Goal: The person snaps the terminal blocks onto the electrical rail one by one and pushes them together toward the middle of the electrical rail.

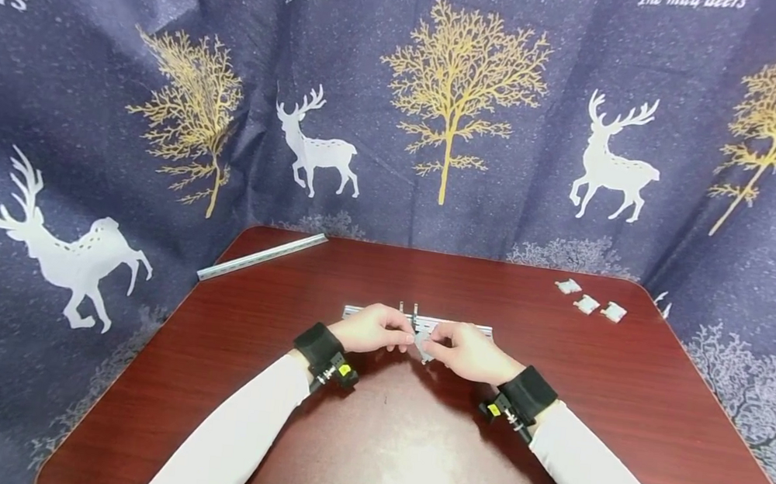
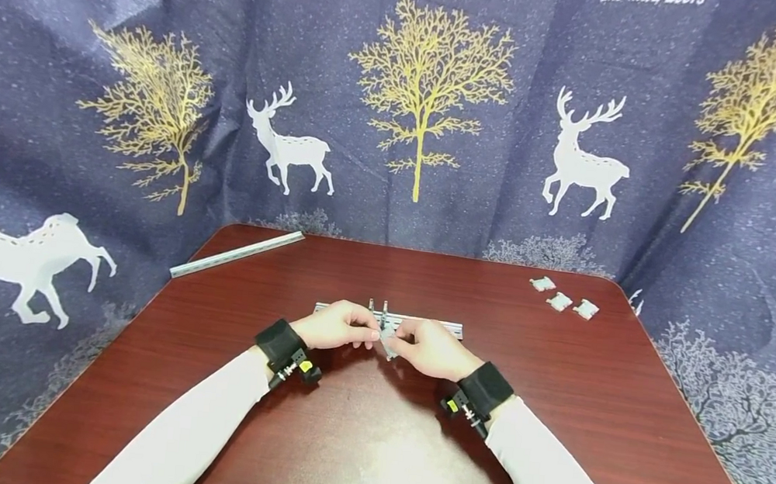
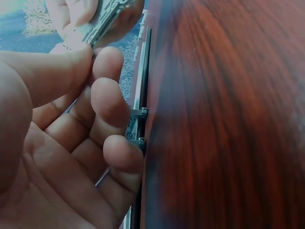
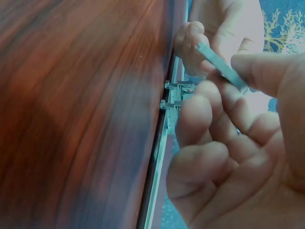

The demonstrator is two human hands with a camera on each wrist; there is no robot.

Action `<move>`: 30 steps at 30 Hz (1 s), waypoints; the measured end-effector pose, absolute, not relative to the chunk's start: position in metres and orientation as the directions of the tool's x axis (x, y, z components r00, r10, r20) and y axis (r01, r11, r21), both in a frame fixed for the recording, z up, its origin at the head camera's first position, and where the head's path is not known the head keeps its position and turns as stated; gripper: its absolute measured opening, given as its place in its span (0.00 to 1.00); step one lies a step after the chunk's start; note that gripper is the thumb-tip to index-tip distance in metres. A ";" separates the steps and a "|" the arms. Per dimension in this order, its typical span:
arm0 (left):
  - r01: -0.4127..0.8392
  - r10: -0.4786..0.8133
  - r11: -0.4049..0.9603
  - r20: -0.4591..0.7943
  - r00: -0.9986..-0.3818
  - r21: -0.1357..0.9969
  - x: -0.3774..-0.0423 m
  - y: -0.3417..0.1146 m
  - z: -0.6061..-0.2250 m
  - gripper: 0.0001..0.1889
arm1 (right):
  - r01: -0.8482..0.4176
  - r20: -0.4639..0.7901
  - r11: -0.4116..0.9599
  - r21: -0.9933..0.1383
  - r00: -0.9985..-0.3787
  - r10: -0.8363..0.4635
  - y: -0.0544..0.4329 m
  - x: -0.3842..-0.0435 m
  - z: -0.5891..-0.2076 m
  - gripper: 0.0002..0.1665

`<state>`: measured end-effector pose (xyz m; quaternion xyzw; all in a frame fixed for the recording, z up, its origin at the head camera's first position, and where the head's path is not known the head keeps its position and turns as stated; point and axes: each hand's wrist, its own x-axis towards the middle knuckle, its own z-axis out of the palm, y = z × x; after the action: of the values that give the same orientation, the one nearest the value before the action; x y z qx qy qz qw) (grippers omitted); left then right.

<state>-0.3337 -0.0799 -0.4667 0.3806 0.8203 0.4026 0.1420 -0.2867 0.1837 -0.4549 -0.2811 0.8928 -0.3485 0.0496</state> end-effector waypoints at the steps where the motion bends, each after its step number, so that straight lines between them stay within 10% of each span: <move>1: 0.509 0.741 0.386 0.070 -0.668 0.769 -0.333 -0.080 -0.467 0.10 | -0.463 0.090 0.590 -0.661 -0.830 -0.550 0.184 -0.287 -0.455 0.11; 16: 0.505 0.755 0.384 0.053 -0.654 0.773 -0.333 -0.081 -0.465 0.09 | -0.412 0.011 0.552 -0.725 -0.809 -0.588 0.182 -0.283 -0.457 0.19; 30: 0.513 0.494 0.601 0.219 -0.841 0.613 -0.348 -0.101 -0.465 0.07 | -0.391 0.046 0.624 -0.677 -0.868 -0.494 0.193 -0.294 -0.463 0.17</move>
<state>-0.3482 -0.1013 -0.4646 0.2815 0.8946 0.3469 -0.0135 -0.2942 0.1931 -0.4630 -0.2464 0.8981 -0.3571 0.0724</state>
